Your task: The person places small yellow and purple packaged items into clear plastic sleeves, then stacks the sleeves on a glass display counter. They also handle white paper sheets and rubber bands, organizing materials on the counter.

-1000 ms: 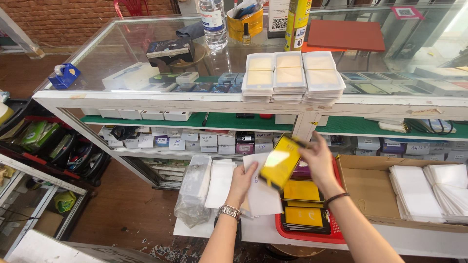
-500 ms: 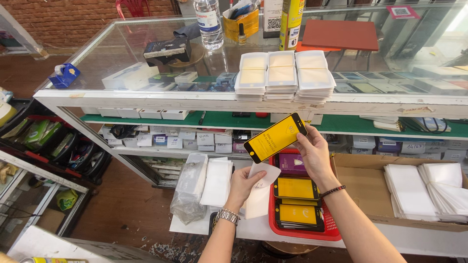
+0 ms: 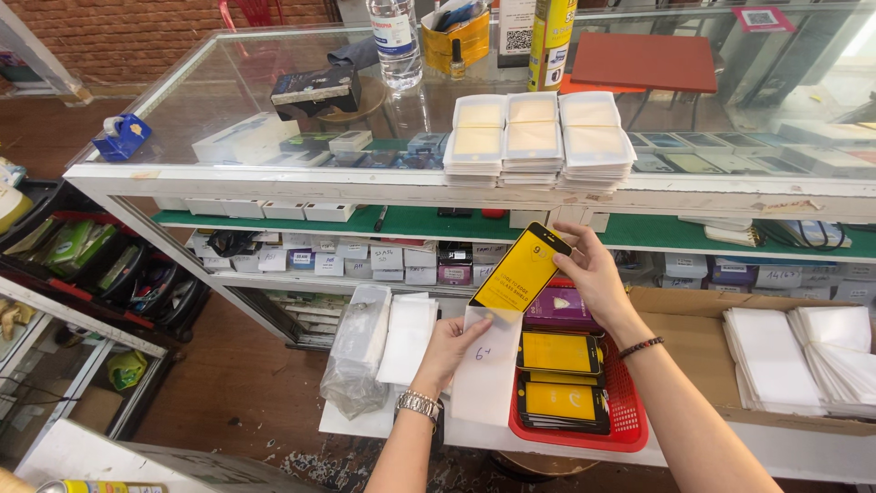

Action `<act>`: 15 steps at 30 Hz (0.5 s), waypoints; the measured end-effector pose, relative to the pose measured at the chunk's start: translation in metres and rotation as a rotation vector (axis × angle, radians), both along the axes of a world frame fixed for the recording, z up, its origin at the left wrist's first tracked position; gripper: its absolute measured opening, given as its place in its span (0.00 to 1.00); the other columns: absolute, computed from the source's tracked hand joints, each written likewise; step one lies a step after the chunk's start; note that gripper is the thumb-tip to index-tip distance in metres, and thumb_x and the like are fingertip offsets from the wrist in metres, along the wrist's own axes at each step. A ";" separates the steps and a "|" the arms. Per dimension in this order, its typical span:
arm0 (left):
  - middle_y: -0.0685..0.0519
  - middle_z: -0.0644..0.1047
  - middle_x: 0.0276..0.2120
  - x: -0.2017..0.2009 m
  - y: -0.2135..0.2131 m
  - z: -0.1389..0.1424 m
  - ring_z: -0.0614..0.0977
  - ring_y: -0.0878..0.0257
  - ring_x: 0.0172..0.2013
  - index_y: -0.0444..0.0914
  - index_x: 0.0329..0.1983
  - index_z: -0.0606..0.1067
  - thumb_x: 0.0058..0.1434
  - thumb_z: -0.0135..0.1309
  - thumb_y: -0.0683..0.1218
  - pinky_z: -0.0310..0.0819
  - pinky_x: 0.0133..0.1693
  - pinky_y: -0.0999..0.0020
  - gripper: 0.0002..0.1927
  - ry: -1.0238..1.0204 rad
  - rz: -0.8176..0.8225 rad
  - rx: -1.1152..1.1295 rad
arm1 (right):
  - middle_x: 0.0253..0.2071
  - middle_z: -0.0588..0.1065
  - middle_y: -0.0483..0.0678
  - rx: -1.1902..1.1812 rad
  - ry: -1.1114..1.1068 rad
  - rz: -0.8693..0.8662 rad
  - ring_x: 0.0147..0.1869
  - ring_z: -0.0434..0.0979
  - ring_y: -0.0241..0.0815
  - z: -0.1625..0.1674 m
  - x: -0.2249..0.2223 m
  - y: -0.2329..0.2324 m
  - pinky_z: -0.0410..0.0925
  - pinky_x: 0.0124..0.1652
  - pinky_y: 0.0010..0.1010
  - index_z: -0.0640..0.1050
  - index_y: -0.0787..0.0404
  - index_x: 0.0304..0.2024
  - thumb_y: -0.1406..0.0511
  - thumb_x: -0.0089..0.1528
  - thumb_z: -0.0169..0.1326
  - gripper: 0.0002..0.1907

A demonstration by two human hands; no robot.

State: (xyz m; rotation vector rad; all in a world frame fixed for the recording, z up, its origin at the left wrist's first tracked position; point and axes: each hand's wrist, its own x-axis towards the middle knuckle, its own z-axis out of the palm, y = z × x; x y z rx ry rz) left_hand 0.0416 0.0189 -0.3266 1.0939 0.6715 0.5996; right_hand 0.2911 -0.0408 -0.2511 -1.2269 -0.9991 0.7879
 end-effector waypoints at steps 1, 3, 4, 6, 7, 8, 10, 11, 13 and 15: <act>0.51 0.85 0.32 -0.002 0.001 -0.001 0.84 0.70 0.28 0.31 0.41 0.82 0.64 0.60 0.49 0.78 0.30 0.74 0.14 0.009 -0.018 -0.047 | 0.52 0.75 0.49 -0.026 -0.043 0.006 0.56 0.76 0.35 0.004 0.002 0.002 0.72 0.54 0.29 0.68 0.65 0.63 0.73 0.64 0.49 0.23; 0.50 0.85 0.32 -0.005 0.004 -0.001 0.84 0.69 0.28 0.32 0.41 0.82 0.64 0.60 0.49 0.79 0.29 0.73 0.14 0.027 -0.045 -0.086 | 0.52 0.76 0.49 -0.080 -0.127 0.017 0.55 0.76 0.36 0.011 0.004 0.007 0.73 0.53 0.30 0.70 0.66 0.61 0.73 0.65 0.49 0.21; 0.49 0.85 0.32 -0.006 0.005 0.000 0.85 0.68 0.28 0.31 0.41 0.82 0.64 0.60 0.49 0.79 0.29 0.73 0.15 0.034 -0.052 -0.076 | 0.52 0.76 0.49 -0.103 -0.147 0.036 0.54 0.77 0.36 0.013 0.004 0.010 0.73 0.53 0.29 0.70 0.65 0.61 0.73 0.64 0.50 0.21; 0.49 0.84 0.31 -0.008 0.009 0.003 0.84 0.67 0.27 0.30 0.40 0.82 0.64 0.60 0.50 0.79 0.28 0.73 0.16 0.056 -0.061 -0.071 | 0.51 0.78 0.50 -0.150 -0.185 0.074 0.52 0.79 0.37 0.013 0.001 0.017 0.74 0.51 0.28 0.71 0.64 0.61 0.72 0.64 0.51 0.21; 0.48 0.84 0.31 -0.007 0.011 0.005 0.84 0.67 0.26 0.30 0.40 0.81 0.64 0.60 0.50 0.78 0.27 0.73 0.16 0.068 -0.065 -0.072 | 0.50 0.77 0.51 -0.215 -0.249 0.085 0.49 0.78 0.39 0.011 -0.002 0.020 0.74 0.48 0.30 0.72 0.62 0.60 0.72 0.63 0.53 0.22; 0.48 0.84 0.30 -0.007 0.014 0.006 0.84 0.67 0.26 0.30 0.39 0.81 0.64 0.60 0.50 0.78 0.27 0.73 0.16 0.078 -0.072 -0.073 | 0.49 0.77 0.52 -0.280 -0.313 0.094 0.46 0.78 0.41 0.008 -0.007 0.022 0.73 0.46 0.32 0.73 0.60 0.60 0.71 0.62 0.54 0.22; 0.48 0.85 0.30 -0.003 0.020 0.011 0.85 0.67 0.26 0.31 0.38 0.82 0.63 0.60 0.51 0.79 0.27 0.73 0.17 0.088 -0.047 -0.068 | 0.50 0.79 0.49 -0.270 -0.471 0.141 0.47 0.79 0.40 0.000 -0.019 0.024 0.73 0.47 0.31 0.77 0.59 0.58 0.68 0.62 0.56 0.19; 0.48 0.85 0.30 0.000 0.023 0.012 0.85 0.67 0.26 0.31 0.38 0.82 0.63 0.59 0.52 0.79 0.28 0.74 0.17 0.095 -0.035 -0.065 | 0.51 0.81 0.47 -0.193 -0.566 0.182 0.50 0.81 0.37 -0.004 -0.025 0.025 0.73 0.51 0.29 0.79 0.59 0.55 0.66 0.63 0.56 0.17; 0.48 0.84 0.29 0.007 0.032 0.015 0.84 0.67 0.25 0.30 0.37 0.81 0.64 0.60 0.52 0.77 0.26 0.74 0.18 0.092 -0.021 -0.011 | 0.48 0.82 0.49 -0.254 -0.604 0.264 0.49 0.82 0.40 -0.015 -0.038 0.023 0.73 0.51 0.31 0.80 0.59 0.54 0.62 0.66 0.55 0.15; 0.47 0.84 0.29 0.014 0.040 0.016 0.83 0.67 0.25 0.29 0.37 0.82 0.64 0.60 0.53 0.76 0.26 0.74 0.19 0.127 0.019 0.043 | 0.47 0.80 0.51 -0.289 -0.585 0.288 0.49 0.81 0.42 -0.025 -0.044 0.019 0.73 0.51 0.33 0.79 0.59 0.55 0.60 0.67 0.54 0.16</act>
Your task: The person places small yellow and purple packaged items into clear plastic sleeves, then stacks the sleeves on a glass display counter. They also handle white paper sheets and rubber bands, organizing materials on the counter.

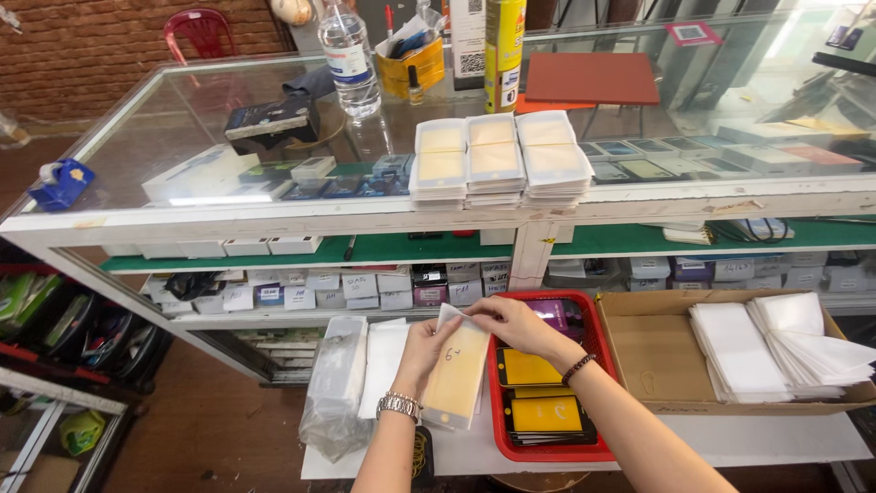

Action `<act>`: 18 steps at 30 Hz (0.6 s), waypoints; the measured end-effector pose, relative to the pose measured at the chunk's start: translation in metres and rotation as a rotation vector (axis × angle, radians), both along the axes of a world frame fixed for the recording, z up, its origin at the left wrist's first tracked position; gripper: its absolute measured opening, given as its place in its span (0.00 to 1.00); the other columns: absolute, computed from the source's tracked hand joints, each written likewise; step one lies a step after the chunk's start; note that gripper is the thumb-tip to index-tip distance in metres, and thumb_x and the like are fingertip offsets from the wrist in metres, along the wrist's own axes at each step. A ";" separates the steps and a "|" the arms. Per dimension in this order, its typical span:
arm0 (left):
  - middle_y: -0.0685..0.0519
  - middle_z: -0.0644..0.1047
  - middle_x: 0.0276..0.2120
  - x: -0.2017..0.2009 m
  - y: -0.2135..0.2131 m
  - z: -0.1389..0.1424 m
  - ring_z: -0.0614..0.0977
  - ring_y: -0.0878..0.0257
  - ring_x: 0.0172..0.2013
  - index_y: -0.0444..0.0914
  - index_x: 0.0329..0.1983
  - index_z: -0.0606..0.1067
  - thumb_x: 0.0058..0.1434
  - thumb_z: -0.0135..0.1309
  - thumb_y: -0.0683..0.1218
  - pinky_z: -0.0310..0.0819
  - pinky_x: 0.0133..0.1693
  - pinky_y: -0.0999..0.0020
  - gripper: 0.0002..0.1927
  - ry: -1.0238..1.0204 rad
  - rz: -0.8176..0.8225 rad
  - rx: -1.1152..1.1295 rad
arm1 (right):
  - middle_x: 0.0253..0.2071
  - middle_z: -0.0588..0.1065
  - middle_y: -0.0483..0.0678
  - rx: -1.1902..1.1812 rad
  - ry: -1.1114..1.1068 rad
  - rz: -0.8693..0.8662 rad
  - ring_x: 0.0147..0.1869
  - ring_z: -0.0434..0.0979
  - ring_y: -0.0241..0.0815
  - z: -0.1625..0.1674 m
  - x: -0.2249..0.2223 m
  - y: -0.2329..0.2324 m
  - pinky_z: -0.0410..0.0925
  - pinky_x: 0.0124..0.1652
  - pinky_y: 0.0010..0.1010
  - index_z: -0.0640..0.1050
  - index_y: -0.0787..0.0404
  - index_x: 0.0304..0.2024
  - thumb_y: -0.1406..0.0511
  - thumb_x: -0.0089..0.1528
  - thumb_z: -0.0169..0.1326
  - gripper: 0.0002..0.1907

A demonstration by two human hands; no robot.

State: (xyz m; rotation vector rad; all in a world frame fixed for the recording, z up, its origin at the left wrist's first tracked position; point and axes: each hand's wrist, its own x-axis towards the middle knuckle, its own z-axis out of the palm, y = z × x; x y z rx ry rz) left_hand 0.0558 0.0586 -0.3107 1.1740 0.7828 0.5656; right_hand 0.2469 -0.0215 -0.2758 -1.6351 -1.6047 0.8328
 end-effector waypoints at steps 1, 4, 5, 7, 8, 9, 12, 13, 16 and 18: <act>0.47 0.84 0.30 0.004 0.003 -0.001 0.83 0.66 0.25 0.29 0.38 0.82 0.64 0.60 0.53 0.76 0.27 0.74 0.19 0.037 0.028 0.027 | 0.48 0.78 0.51 -0.004 0.033 -0.027 0.49 0.80 0.43 -0.005 0.000 -0.003 0.72 0.51 0.33 0.78 0.57 0.58 0.61 0.66 0.53 0.18; 0.45 0.85 0.30 0.009 0.009 -0.008 0.84 0.62 0.27 0.30 0.42 0.82 0.63 0.60 0.53 0.76 0.30 0.69 0.20 0.307 0.151 0.293 | 0.52 0.78 0.50 0.000 0.170 -0.159 0.53 0.79 0.44 -0.021 0.013 -0.014 0.71 0.53 0.33 0.73 0.57 0.60 0.60 0.64 0.53 0.22; 0.44 0.84 0.31 0.009 0.008 -0.013 0.84 0.59 0.28 0.30 0.45 0.80 0.63 0.59 0.53 0.77 0.31 0.67 0.20 0.413 0.192 0.387 | 0.53 0.78 0.49 0.004 0.222 -0.212 0.55 0.80 0.44 -0.026 0.021 -0.020 0.71 0.53 0.33 0.72 0.57 0.60 0.60 0.63 0.54 0.23; 0.41 0.84 0.33 0.010 0.005 -0.022 0.85 0.54 0.29 0.31 0.50 0.77 0.63 0.58 0.52 0.77 0.33 0.61 0.21 0.572 0.240 0.526 | 0.53 0.80 0.51 -0.122 0.042 -0.355 0.55 0.81 0.45 -0.038 0.041 -0.034 0.73 0.54 0.34 0.73 0.57 0.60 0.58 0.63 0.55 0.23; 0.40 0.84 0.34 0.012 0.004 -0.027 0.85 0.51 0.30 0.32 0.52 0.76 0.63 0.57 0.51 0.78 0.34 0.58 0.21 0.624 0.251 0.572 | 0.53 0.81 0.52 -0.194 -0.042 -0.420 0.56 0.82 0.46 -0.043 0.050 -0.041 0.74 0.54 0.34 0.74 0.57 0.61 0.58 0.64 0.55 0.24; 0.39 0.83 0.35 0.014 0.002 -0.032 0.85 0.48 0.31 0.32 0.55 0.74 0.63 0.57 0.51 0.78 0.36 0.56 0.22 0.657 0.232 0.524 | 0.54 0.81 0.52 -0.215 -0.102 -0.433 0.57 0.82 0.46 -0.048 0.059 -0.050 0.74 0.55 0.34 0.74 0.57 0.60 0.58 0.63 0.55 0.23; 0.38 0.83 0.38 0.025 -0.001 -0.046 0.86 0.44 0.33 0.34 0.65 0.68 0.65 0.52 0.49 0.79 0.40 0.52 0.27 0.744 0.122 0.234 | 0.58 0.79 0.51 -0.311 -0.325 -0.416 0.61 0.79 0.47 -0.060 0.073 -0.075 0.72 0.59 0.36 0.75 0.55 0.59 0.57 0.62 0.58 0.23; 0.38 0.82 0.40 0.028 -0.001 -0.050 0.87 0.44 0.36 0.35 0.67 0.67 0.65 0.52 0.49 0.79 0.43 0.53 0.27 0.804 0.094 0.262 | 0.59 0.76 0.50 -0.372 -0.424 -0.371 0.64 0.76 0.47 -0.064 0.074 -0.082 0.71 0.61 0.36 0.75 0.53 0.60 0.56 0.61 0.59 0.25; 0.37 0.79 0.49 0.037 -0.002 -0.059 0.82 0.44 0.48 0.35 0.65 0.67 0.63 0.56 0.46 0.75 0.52 0.54 0.28 0.797 0.116 0.520 | 0.65 0.67 0.49 -0.386 -0.685 -0.193 0.69 0.67 0.47 -0.080 0.066 -0.099 0.64 0.65 0.36 0.67 0.52 0.68 0.57 0.57 0.63 0.38; 0.36 0.76 0.54 0.043 -0.003 -0.062 0.77 0.43 0.55 0.35 0.65 0.66 0.60 0.57 0.44 0.71 0.56 0.52 0.29 0.728 0.185 0.681 | 0.69 0.63 0.50 -0.305 -0.828 -0.091 0.71 0.62 0.47 -0.093 0.057 -0.105 0.60 0.66 0.39 0.62 0.55 0.71 0.59 0.55 0.62 0.43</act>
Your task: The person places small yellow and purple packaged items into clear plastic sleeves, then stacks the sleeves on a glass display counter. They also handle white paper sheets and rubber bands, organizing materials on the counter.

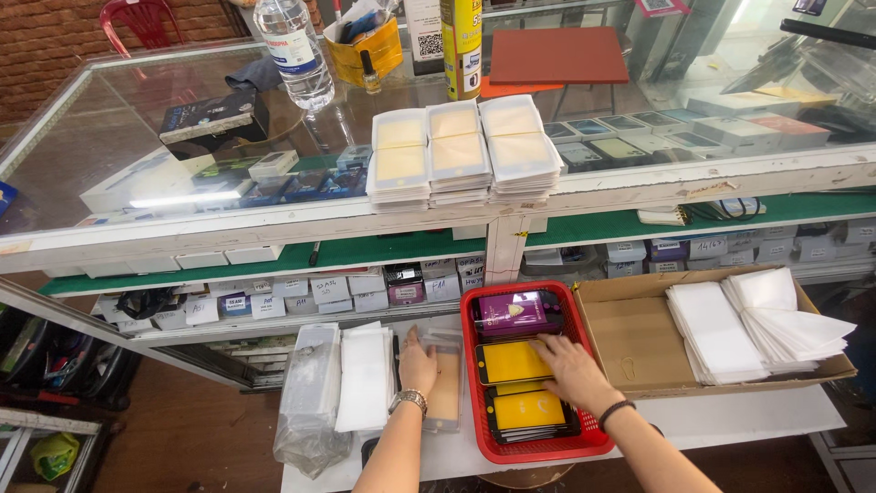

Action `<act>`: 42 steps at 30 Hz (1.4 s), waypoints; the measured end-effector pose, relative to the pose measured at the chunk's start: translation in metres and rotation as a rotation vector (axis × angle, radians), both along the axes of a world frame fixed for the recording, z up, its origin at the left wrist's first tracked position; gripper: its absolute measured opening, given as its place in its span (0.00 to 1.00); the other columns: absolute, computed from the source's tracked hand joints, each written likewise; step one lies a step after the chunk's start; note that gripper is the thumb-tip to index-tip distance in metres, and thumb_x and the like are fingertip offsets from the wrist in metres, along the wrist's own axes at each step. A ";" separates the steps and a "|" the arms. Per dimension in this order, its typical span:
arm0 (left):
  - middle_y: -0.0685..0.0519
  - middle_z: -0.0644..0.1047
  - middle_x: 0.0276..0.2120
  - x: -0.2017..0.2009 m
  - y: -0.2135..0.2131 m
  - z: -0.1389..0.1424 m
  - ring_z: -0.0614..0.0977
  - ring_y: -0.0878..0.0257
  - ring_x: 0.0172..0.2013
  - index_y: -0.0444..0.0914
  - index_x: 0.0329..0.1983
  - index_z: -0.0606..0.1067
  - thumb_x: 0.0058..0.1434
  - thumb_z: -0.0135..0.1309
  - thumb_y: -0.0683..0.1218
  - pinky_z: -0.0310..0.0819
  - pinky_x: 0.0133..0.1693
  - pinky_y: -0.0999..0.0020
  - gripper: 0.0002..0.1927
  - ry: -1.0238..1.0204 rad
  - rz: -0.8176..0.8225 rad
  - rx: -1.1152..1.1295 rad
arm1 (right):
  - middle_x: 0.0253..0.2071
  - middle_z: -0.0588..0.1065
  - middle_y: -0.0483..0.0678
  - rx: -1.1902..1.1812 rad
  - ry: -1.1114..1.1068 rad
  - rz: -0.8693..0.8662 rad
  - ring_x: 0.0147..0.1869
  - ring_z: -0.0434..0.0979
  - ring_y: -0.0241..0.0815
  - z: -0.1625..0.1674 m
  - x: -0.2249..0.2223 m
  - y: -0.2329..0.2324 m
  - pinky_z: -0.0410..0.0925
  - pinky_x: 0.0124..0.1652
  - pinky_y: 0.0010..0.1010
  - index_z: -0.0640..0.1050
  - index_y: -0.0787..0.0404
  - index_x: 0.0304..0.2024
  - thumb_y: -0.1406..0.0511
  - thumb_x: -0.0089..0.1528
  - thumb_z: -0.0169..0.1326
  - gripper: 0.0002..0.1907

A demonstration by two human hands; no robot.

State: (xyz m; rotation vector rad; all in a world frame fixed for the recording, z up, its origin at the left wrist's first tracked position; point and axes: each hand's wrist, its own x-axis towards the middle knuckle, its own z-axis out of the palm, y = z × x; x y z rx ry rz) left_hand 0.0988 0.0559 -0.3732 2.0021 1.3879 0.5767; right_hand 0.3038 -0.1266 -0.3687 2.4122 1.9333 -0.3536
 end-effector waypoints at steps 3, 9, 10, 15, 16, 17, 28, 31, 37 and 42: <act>0.35 0.72 0.58 0.012 -0.008 -0.002 0.71 0.42 0.59 0.34 0.66 0.65 0.59 0.56 0.42 0.65 0.59 0.51 0.31 -0.066 0.013 0.107 | 0.72 0.62 0.51 0.110 -0.142 0.121 0.72 0.60 0.49 -0.019 -0.009 -0.004 0.59 0.65 0.43 0.62 0.59 0.69 0.63 0.57 0.58 0.39; 0.48 0.78 0.56 0.033 -0.045 0.014 0.75 0.54 0.61 0.40 0.50 0.80 0.66 0.53 0.45 0.64 0.65 0.56 0.13 -0.020 -0.168 0.023 | 0.62 0.73 0.51 0.158 -0.014 0.060 0.66 0.71 0.48 -0.009 0.002 0.001 0.68 0.60 0.37 0.74 0.59 0.58 0.72 0.58 0.51 0.24; 0.48 0.78 0.55 0.034 -0.050 0.016 0.74 0.54 0.60 0.39 0.49 0.81 0.65 0.53 0.46 0.65 0.64 0.57 0.12 -0.075 -0.187 0.030 | 0.59 0.75 0.49 0.156 0.025 0.020 0.64 0.74 0.46 -0.003 0.007 0.004 0.69 0.60 0.35 0.76 0.57 0.56 0.72 0.60 0.50 0.21; 0.42 0.79 0.50 0.043 -0.055 0.024 0.77 0.47 0.52 0.34 0.52 0.78 0.66 0.59 0.49 0.68 0.54 0.55 0.17 -0.166 -0.363 0.033 | 0.52 0.80 0.49 0.515 0.066 0.137 0.63 0.75 0.47 0.035 0.013 0.014 0.70 0.59 0.36 0.81 0.59 0.44 0.75 0.55 0.52 0.16; 0.44 0.81 0.46 0.044 -0.054 0.024 0.80 0.50 0.47 0.35 0.53 0.78 0.67 0.58 0.51 0.71 0.50 0.58 0.17 -0.129 -0.363 -0.190 | 0.52 0.80 0.48 0.580 0.106 0.165 0.63 0.75 0.49 0.040 0.011 0.014 0.70 0.58 0.37 0.80 0.61 0.43 0.75 0.54 0.51 0.16; 0.46 0.82 0.42 0.045 -0.054 0.023 0.83 0.54 0.43 0.36 0.53 0.77 0.68 0.56 0.52 0.74 0.47 0.62 0.17 -0.093 -0.366 -0.415 | 0.52 0.80 0.48 0.642 0.146 0.191 0.63 0.75 0.50 0.044 0.009 0.014 0.70 0.57 0.37 0.80 0.62 0.42 0.76 0.53 0.51 0.16; 0.54 0.81 0.40 0.033 -0.061 0.021 0.80 0.68 0.37 0.33 0.52 0.77 0.68 0.55 0.45 0.73 0.39 0.72 0.13 -0.728 -0.292 -0.836 | 0.65 0.70 0.55 0.639 1.147 -0.586 0.68 0.69 0.54 0.037 0.005 0.021 0.66 0.59 0.44 0.68 0.55 0.64 0.67 0.64 0.46 0.23; 0.53 0.81 0.40 0.020 -0.051 0.024 0.80 0.67 0.39 0.32 0.50 0.78 0.68 0.55 0.45 0.73 0.42 0.72 0.13 -0.692 -0.325 -0.601 | 0.58 0.75 0.55 0.426 1.866 -0.720 0.61 0.73 0.51 0.034 -0.008 0.035 0.68 0.54 0.41 0.70 0.59 0.62 0.56 0.71 0.44 0.21; 0.47 0.83 0.37 -0.024 -0.006 0.022 0.83 0.59 0.38 0.35 0.48 0.80 0.64 0.57 0.51 0.76 0.43 0.68 0.16 -0.337 -0.216 -0.297 | 0.49 0.80 0.48 0.385 1.611 -0.658 0.51 0.79 0.39 0.022 -0.055 0.075 0.72 0.47 0.33 0.74 0.61 0.59 0.59 0.66 0.48 0.21; 0.42 0.76 0.54 -0.086 0.021 0.007 0.75 0.47 0.57 0.35 0.53 0.73 0.63 0.59 0.56 0.70 0.55 0.53 0.24 0.493 0.204 0.160 | 0.46 0.81 0.46 0.412 1.435 -0.648 0.48 0.80 0.36 0.014 -0.071 0.092 0.73 0.46 0.30 0.76 0.60 0.58 0.65 0.66 0.52 0.18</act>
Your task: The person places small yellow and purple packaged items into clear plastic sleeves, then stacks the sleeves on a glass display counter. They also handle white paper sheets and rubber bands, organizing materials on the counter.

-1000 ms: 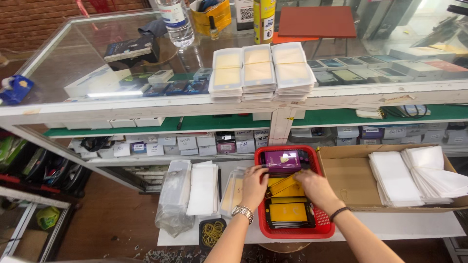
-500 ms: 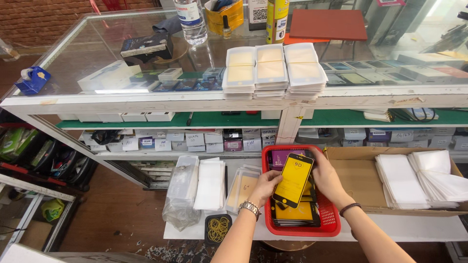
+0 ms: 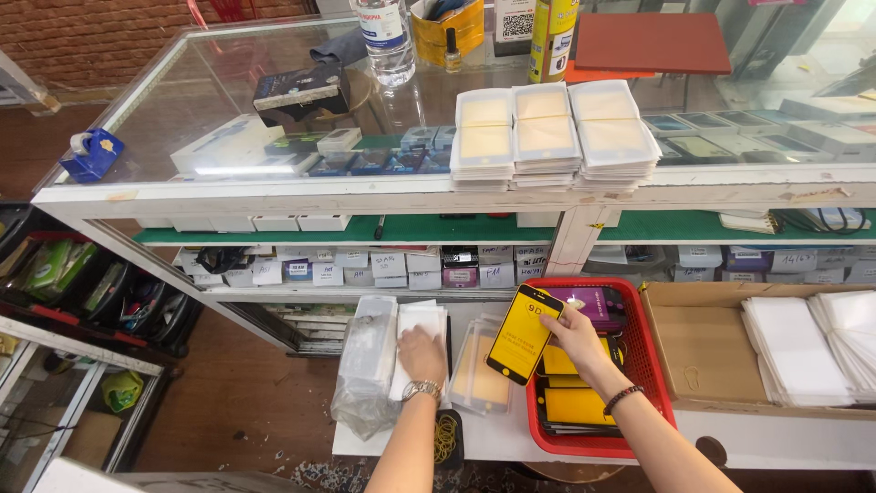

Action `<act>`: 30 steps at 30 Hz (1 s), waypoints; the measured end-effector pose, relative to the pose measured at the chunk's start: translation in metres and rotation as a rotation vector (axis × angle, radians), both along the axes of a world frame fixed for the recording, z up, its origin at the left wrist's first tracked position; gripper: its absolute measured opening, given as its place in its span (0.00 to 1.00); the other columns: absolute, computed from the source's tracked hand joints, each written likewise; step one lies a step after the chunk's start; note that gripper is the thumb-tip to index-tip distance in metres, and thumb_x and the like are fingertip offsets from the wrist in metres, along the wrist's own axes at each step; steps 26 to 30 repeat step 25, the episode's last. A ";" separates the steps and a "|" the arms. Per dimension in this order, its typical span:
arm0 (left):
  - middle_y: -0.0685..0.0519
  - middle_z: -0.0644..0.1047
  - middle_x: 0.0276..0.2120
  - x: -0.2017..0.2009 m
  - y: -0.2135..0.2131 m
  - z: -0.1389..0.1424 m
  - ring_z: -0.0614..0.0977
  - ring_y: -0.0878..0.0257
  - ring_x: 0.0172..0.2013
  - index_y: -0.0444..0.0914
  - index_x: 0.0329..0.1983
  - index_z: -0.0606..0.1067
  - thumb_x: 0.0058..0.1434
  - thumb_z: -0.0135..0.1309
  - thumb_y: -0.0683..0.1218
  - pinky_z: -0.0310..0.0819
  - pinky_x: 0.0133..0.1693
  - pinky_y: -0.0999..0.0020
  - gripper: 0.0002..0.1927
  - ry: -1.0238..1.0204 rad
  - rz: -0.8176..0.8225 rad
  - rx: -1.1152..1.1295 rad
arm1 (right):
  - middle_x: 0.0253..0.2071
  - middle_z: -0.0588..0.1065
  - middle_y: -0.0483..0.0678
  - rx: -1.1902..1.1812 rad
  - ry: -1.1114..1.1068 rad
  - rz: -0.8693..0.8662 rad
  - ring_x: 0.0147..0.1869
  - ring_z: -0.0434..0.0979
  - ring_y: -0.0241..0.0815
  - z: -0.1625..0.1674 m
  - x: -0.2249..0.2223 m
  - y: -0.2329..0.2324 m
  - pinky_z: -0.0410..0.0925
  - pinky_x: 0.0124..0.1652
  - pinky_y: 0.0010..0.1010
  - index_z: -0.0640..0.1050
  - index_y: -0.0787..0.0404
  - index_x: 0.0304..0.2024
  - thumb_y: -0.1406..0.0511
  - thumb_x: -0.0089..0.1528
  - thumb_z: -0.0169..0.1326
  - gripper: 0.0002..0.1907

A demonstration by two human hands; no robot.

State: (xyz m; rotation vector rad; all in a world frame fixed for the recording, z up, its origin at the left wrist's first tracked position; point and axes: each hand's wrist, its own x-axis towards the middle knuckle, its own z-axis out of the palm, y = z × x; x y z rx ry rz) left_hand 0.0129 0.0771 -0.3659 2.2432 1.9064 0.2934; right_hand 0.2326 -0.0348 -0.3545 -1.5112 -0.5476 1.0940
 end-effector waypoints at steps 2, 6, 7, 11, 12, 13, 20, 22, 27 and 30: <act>0.42 0.73 0.55 -0.013 0.005 -0.005 0.74 0.49 0.58 0.32 0.60 0.67 0.57 0.63 0.57 0.70 0.55 0.55 0.35 0.127 -0.001 0.026 | 0.45 0.82 0.45 0.010 0.018 0.004 0.48 0.81 0.35 -0.004 0.002 -0.001 0.73 0.47 0.30 0.77 0.61 0.57 0.65 0.66 0.52 0.17; 0.41 0.72 0.54 -0.015 0.013 -0.007 0.73 0.49 0.56 0.29 0.66 0.61 0.50 0.68 0.59 0.67 0.55 0.58 0.49 0.188 0.041 0.026 | 0.46 0.82 0.44 -0.059 -0.001 -0.010 0.48 0.79 0.34 -0.009 0.005 -0.004 0.71 0.48 0.30 0.78 0.60 0.56 0.64 0.66 0.52 0.16; 0.42 0.73 0.54 -0.016 0.013 -0.007 0.73 0.50 0.57 0.30 0.64 0.63 0.51 0.68 0.60 0.67 0.57 0.58 0.46 0.181 0.034 -0.016 | 0.46 0.82 0.44 -0.068 0.005 -0.008 0.49 0.79 0.34 -0.009 0.005 -0.002 0.70 0.48 0.30 0.78 0.60 0.56 0.64 0.66 0.52 0.16; 0.45 0.73 0.55 -0.021 0.018 -0.003 0.73 0.52 0.59 0.33 0.57 0.70 0.53 0.67 0.60 0.66 0.60 0.59 0.37 0.174 0.018 -0.120 | 0.47 0.82 0.43 -0.051 0.038 -0.012 0.49 0.79 0.33 -0.013 0.000 -0.003 0.69 0.48 0.30 0.78 0.59 0.56 0.64 0.66 0.53 0.16; 0.45 0.73 0.55 -0.021 0.019 -0.002 0.72 0.52 0.59 0.34 0.55 0.72 0.54 0.67 0.60 0.66 0.60 0.59 0.35 0.177 0.015 -0.134 | 0.47 0.82 0.43 -0.057 0.042 -0.009 0.50 0.79 0.33 -0.014 -0.001 -0.004 0.70 0.49 0.30 0.77 0.58 0.56 0.63 0.66 0.53 0.17; 0.46 0.73 0.55 -0.022 0.018 -0.001 0.72 0.52 0.59 0.35 0.53 0.73 0.53 0.67 0.59 0.65 0.60 0.59 0.32 0.175 -0.003 -0.104 | 0.47 0.81 0.43 -0.063 0.046 -0.004 0.50 0.78 0.33 -0.014 -0.002 -0.004 0.70 0.49 0.30 0.77 0.58 0.57 0.63 0.66 0.53 0.17; 0.48 0.78 0.51 -0.024 0.010 0.001 0.77 0.52 0.56 0.41 0.47 0.77 0.61 0.61 0.47 0.71 0.59 0.55 0.12 -0.137 -0.061 -0.058 | 0.49 0.80 0.40 -0.039 0.130 0.059 0.52 0.78 0.31 -0.001 -0.005 -0.006 0.70 0.50 0.27 0.76 0.58 0.59 0.61 0.66 0.50 0.19; 0.48 0.80 0.51 -0.021 0.005 0.004 0.81 0.52 0.53 0.42 0.53 0.74 0.65 0.58 0.46 0.76 0.57 0.54 0.14 -0.385 0.010 -0.219 | 0.50 0.80 0.43 -0.066 0.219 0.107 0.52 0.79 0.34 0.004 -0.011 -0.005 0.72 0.50 0.27 0.75 0.57 0.59 0.61 0.66 0.50 0.20; 0.44 0.75 0.58 0.004 -0.001 0.020 0.79 0.48 0.56 0.44 0.66 0.62 0.59 0.60 0.45 0.74 0.57 0.53 0.32 -0.812 0.108 -0.348 | 0.51 0.80 0.48 -0.119 0.209 0.276 0.51 0.79 0.37 0.013 -0.023 -0.001 0.71 0.45 0.27 0.75 0.60 0.61 0.60 0.65 0.51 0.22; 0.44 0.75 0.58 0.004 -0.001 0.020 0.79 0.48 0.56 0.44 0.66 0.62 0.59 0.60 0.45 0.74 0.57 0.53 0.32 -0.812 0.108 -0.348 | 0.51 0.80 0.48 -0.119 0.209 0.276 0.51 0.79 0.37 0.013 -0.023 -0.001 0.71 0.45 0.27 0.75 0.60 0.61 0.60 0.65 0.51 0.22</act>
